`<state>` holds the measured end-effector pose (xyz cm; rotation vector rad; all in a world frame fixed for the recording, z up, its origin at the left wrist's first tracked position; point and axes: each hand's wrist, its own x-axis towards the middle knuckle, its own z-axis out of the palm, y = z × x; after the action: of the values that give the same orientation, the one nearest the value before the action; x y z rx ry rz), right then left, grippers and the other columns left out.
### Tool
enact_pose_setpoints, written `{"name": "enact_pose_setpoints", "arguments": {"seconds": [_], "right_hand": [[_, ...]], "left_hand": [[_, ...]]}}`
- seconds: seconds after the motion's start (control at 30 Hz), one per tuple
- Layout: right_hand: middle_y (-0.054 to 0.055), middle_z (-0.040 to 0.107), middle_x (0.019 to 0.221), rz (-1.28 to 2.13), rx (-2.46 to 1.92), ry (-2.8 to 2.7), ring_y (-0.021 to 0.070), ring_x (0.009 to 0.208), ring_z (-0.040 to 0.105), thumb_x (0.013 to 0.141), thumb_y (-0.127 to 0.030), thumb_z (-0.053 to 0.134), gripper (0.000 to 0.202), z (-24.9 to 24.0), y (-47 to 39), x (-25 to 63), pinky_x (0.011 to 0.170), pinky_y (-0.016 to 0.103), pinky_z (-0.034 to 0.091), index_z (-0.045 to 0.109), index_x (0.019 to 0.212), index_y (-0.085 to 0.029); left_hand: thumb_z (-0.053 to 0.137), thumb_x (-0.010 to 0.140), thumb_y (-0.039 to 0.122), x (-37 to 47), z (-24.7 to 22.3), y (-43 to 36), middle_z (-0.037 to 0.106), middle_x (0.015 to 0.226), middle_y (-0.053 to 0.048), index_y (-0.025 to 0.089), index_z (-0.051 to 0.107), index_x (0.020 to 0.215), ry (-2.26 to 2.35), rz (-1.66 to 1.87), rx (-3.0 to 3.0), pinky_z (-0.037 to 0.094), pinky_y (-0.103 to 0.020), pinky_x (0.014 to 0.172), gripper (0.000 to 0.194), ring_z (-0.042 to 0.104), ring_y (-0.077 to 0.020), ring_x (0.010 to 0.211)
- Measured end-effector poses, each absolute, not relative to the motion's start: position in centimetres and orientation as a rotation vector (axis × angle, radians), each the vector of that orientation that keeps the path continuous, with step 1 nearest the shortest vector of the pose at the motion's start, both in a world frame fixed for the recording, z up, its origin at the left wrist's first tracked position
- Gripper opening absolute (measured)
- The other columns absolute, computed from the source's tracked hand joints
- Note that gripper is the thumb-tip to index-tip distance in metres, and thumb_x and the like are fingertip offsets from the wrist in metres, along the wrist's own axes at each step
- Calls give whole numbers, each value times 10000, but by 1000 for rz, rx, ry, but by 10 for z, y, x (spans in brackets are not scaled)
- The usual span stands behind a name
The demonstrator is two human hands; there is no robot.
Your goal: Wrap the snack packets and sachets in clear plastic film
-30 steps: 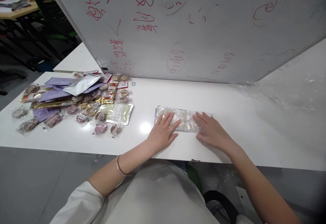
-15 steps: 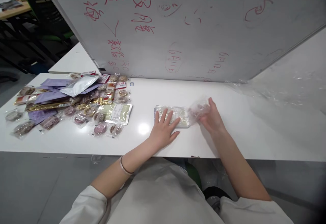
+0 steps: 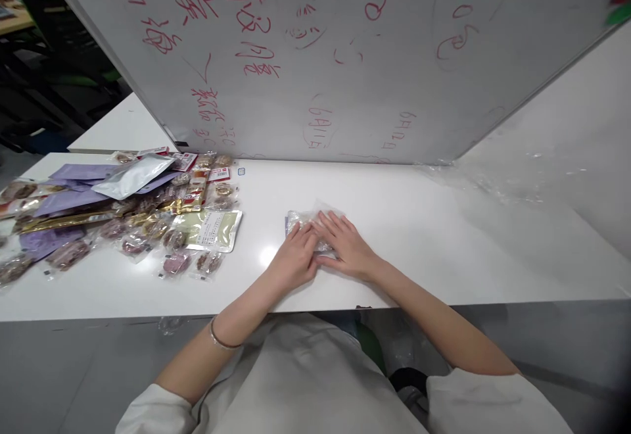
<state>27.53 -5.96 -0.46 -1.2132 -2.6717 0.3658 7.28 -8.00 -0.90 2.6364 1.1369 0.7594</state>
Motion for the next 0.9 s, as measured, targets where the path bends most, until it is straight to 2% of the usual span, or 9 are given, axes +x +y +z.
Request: {"name": "enact_pose_setpoints", "arguments": {"seconds": [0.1, 0.2, 0.37, 0.43, 0.53, 0.6, 0.7, 0.77, 0.9], "right_hand": [[160, 216, 1625, 216, -1229, -2779, 416, 1476, 210, 849, -652, 584, 870, 0, -51, 273, 1152, 610, 241, 310, 1554, -221], [195, 315, 1581, 90, -1251, -2868, 412, 1428, 330, 875, -437, 651, 765, 3, -41, 266, 1110, 587, 340, 345, 1537, -205], [114, 476, 1500, 87, -1280, -2820, 271, 1221, 597, 917, -50, 408, 641, 12, -26, 280, 941, 415, 539, 364, 1519, -265], [57, 560, 1431, 242, -1314, -2611, 225, 1089, 669, 914, -73, 409, 611, 15, -25, 304, 870, 360, 569, 410, 1479, -305], [56, 721, 1108, 356, -1469, -1966, 229, 899, 706, 935, -289, 493, 365, 15, -31, 359, 793, 349, 578, 559, 1289, -229], [75, 710, 984, 286, -1546, -1425, 233, 806, 693, 919, -420, 513, 374, 18, -36, 403, 679, 350, 585, 545, 1211, -189], [137, 594, 1217, 109, -1543, -878, 213, 852, 668, 906, -405, 464, 488, 38, -30, 475, 527, 311, 564, 345, 1334, -205], [182, 442, 1403, -25, -1561, -774, 205, 956, 651, 901, -314, 412, 554, 64, -11, 523, 517, 283, 552, 201, 1405, -225], [272, 286, 1512, -159, -1704, -770, 227, 1133, 590, 929, -217, 226, 580, 129, 54, 603, 623, 266, 538, 79, 1483, -128]], "left_hand": [[467, 819, 96, 60, -2, -79, 680, 1091, -151, 160, 535, 1109, 1125, 999, 2654, 521, -461, 956, 304, 618, -286, 1148], [462, 853, 82, 49, 5, -77, 677, 934, -97, 181, 551, 1030, 1209, 1218, 2657, 536, -391, 822, 222, 645, -246, 958], [510, 859, 71, 37, 7, -69, 632, 775, -38, 180, 567, 1000, 1382, 1405, 2604, 496, -317, 697, 188, 603, -200, 753], [526, 856, 78, 33, 5, -66, 626, 764, -37, 172, 578, 1008, 1468, 1448, 2572, 488, -311, 689, 187, 594, -198, 735], [542, 859, 110, 27, 1, -63, 621, 770, -41, 170, 590, 995, 1568, 1478, 2524, 477, -316, 681, 157, 580, -194, 708], [540, 871, 142, 25, -1, -60, 616, 771, -40, 177, 594, 983, 1642, 1457, 2468, 474, -325, 687, 129, 571, -191, 692], [522, 901, 201, 27, -1, -59, 615, 797, -45, 185, 589, 994, 1765, 1353, 2351, 475, -345, 697, 116, 571, -197, 700], [507, 916, 239, 32, 0, -59, 613, 816, -51, 187, 581, 1011, 1813, 1278, 2281, 472, -339, 659, 131, 571, -202, 709], [499, 915, 271, 44, 3, -60, 608, 826, -58, 200, 572, 998, 1797, 1183, 2241, 450, -299, 555, 131, 578, -199, 707]]}}
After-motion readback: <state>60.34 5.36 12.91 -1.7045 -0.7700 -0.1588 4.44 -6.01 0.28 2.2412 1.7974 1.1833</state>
